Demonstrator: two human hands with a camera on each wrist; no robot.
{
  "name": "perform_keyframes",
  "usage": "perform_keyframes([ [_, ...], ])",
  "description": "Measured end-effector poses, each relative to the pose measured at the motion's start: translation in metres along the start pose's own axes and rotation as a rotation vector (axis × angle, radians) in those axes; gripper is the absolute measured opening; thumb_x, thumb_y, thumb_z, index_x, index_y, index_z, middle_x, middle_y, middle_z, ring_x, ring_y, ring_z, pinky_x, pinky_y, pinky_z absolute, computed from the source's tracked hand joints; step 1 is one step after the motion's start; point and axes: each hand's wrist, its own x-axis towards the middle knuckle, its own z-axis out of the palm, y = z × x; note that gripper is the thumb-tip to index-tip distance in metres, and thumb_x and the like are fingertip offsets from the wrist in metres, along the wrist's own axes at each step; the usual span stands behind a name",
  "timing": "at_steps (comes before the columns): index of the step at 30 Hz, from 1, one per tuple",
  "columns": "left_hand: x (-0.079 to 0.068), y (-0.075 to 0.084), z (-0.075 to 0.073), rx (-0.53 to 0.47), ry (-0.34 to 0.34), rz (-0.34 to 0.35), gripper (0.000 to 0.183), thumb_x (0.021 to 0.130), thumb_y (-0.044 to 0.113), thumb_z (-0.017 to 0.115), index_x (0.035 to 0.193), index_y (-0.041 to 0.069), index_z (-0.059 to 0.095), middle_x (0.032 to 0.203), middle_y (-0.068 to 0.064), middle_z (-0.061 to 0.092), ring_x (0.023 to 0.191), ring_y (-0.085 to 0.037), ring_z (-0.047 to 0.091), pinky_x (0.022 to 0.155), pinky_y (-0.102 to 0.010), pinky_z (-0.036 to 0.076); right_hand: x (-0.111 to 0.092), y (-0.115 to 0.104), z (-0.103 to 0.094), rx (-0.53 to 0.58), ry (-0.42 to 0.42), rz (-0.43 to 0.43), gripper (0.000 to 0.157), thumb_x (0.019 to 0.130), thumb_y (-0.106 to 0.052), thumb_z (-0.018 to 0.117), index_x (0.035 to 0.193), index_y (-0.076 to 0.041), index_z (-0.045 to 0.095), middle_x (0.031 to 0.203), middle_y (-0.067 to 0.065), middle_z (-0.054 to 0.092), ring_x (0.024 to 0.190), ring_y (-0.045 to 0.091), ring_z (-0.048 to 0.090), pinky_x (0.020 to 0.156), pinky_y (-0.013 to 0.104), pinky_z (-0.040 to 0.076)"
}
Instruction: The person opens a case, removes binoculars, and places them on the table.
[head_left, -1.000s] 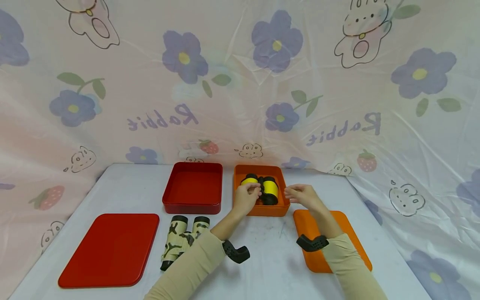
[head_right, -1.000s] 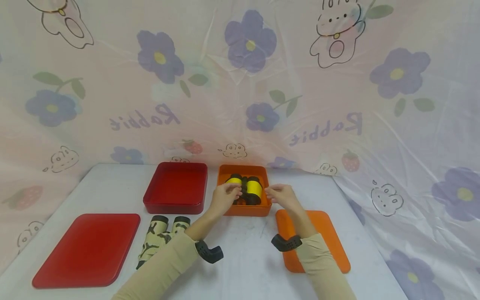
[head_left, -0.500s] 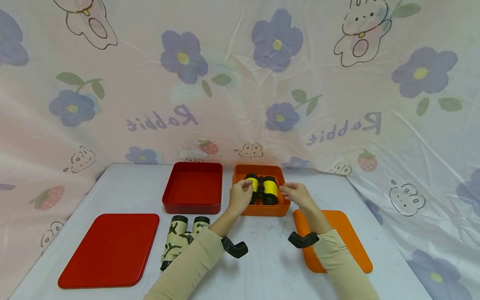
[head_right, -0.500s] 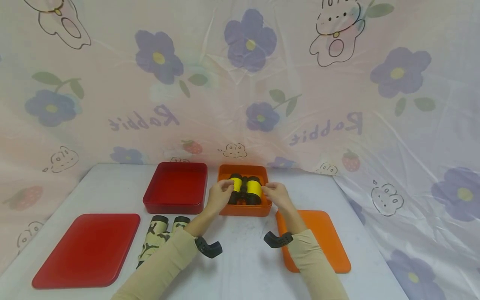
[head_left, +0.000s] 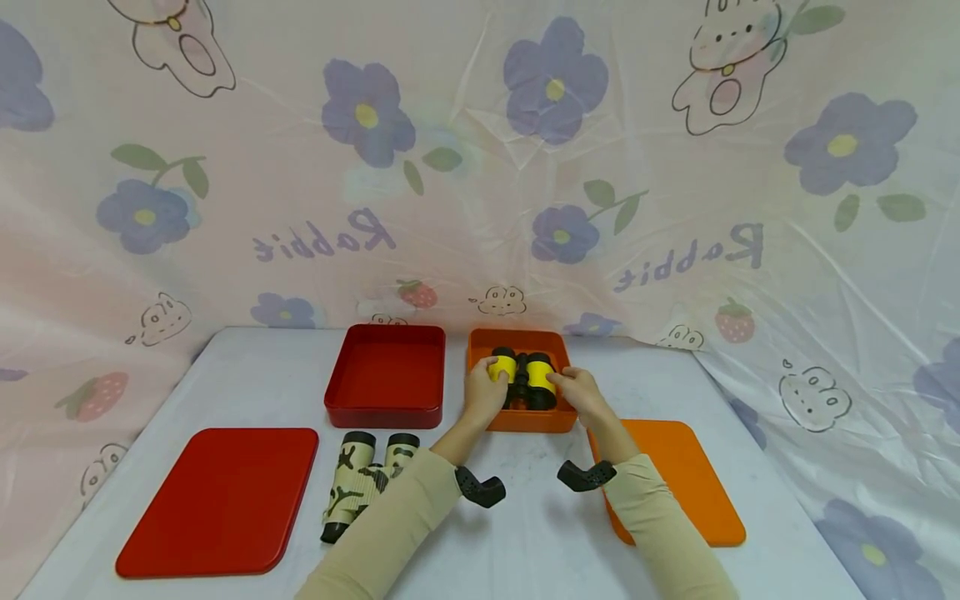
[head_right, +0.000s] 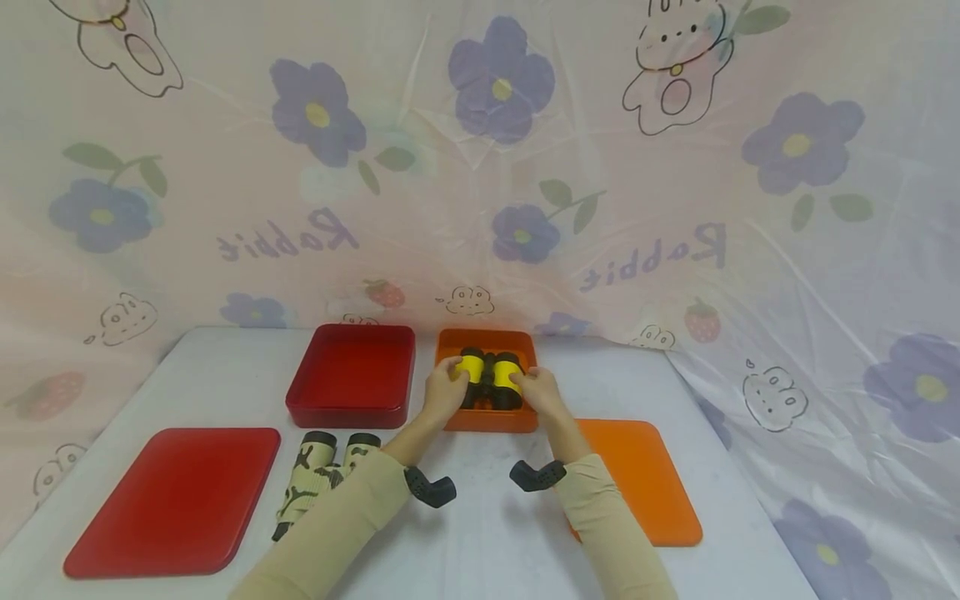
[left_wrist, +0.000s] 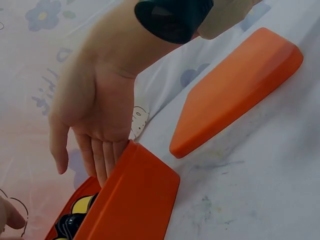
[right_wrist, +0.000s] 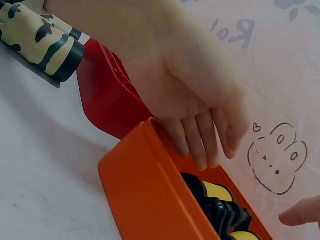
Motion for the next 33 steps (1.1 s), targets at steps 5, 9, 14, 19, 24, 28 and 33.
perform_keyframes([
  [5, 0.003, -0.001, 0.009, 0.026, 0.022, -0.035, 0.041, 0.094, 0.010, 0.054, 0.133, -0.003, 0.051, 0.135, -0.022, 0.056, 0.124, -0.035, 0.055, 0.107, -0.048, 0.047, 0.006, 0.001, 0.008, 0.005, 0.027, 0.032, 0.067, 0.098, -0.026, 0.048, 0.149, 0.009, 0.020, 0.157, 0.028, 0.020, 0.146, 0.044, 0.021, 0.121, 0.057, 0.021],
  [9, 0.016, -0.019, 0.021, 0.069, 0.074, 0.011, 0.045, 0.094, 0.017, 0.056, 0.134, -0.004, 0.050, 0.133, -0.023, 0.056, 0.124, -0.036, 0.054, 0.106, -0.044, 0.047, 0.011, 0.001, 0.012, 0.015, 0.036, 0.043, 0.070, 0.098, -0.026, 0.048, 0.149, 0.011, 0.017, 0.158, 0.029, 0.017, 0.146, 0.045, 0.019, 0.121, 0.058, 0.021],
  [14, 0.013, -0.010, 0.019, 0.106, 0.073, -0.030, 0.049, 0.093, 0.010, 0.057, 0.135, -0.012, 0.045, 0.136, -0.029, 0.052, 0.127, -0.041, 0.051, 0.109, -0.049, 0.044, 0.015, 0.001, 0.015, 0.035, 0.047, 0.061, 0.071, 0.098, -0.025, 0.048, 0.148, 0.013, 0.016, 0.158, 0.030, 0.015, 0.146, 0.045, 0.017, 0.121, 0.057, 0.020],
  [19, 0.015, -0.010, 0.018, 0.129, 0.061, -0.047, 0.051, 0.093, 0.009, 0.054, 0.136, -0.015, 0.042, 0.138, -0.031, 0.050, 0.129, -0.043, 0.049, 0.111, -0.049, 0.042, 0.020, 0.003, 0.016, 0.067, 0.063, 0.082, 0.070, 0.096, -0.025, 0.050, 0.148, 0.012, 0.019, 0.157, 0.029, 0.018, 0.146, 0.044, 0.019, 0.121, 0.057, 0.020],
  [24, 0.019, -0.012, 0.017, 0.134, 0.027, -0.096, 0.053, 0.095, 0.013, 0.052, 0.138, -0.015, 0.039, 0.138, -0.032, 0.049, 0.130, -0.043, 0.048, 0.112, -0.049, 0.040, 0.025, 0.005, 0.018, 0.101, 0.078, 0.090, 0.067, 0.096, -0.023, 0.051, 0.146, 0.013, 0.025, 0.155, 0.029, 0.023, 0.145, 0.043, 0.024, 0.122, 0.056, 0.021],
  [28, 0.020, -0.011, 0.017, 0.153, 0.012, -0.132, 0.054, 0.095, 0.015, 0.052, 0.138, -0.015, 0.038, 0.137, -0.031, 0.050, 0.129, -0.042, 0.049, 0.112, -0.048, 0.041, 0.025, 0.005, 0.020, 0.151, 0.082, 0.095, 0.066, 0.096, -0.022, 0.050, 0.146, 0.014, 0.025, 0.155, 0.028, 0.024, 0.144, 0.042, 0.025, 0.122, 0.055, 0.021],
  [33, 0.019, -0.008, 0.016, 0.151, 0.015, -0.145, 0.053, 0.095, 0.015, 0.052, 0.137, -0.014, 0.041, 0.132, -0.030, 0.054, 0.125, -0.041, 0.052, 0.109, -0.047, 0.044, 0.028, 0.006, 0.020, 0.222, 0.088, 0.066, 0.064, 0.097, -0.018, 0.048, 0.146, 0.015, 0.023, 0.156, 0.029, 0.022, 0.145, 0.041, 0.024, 0.123, 0.053, 0.021],
])
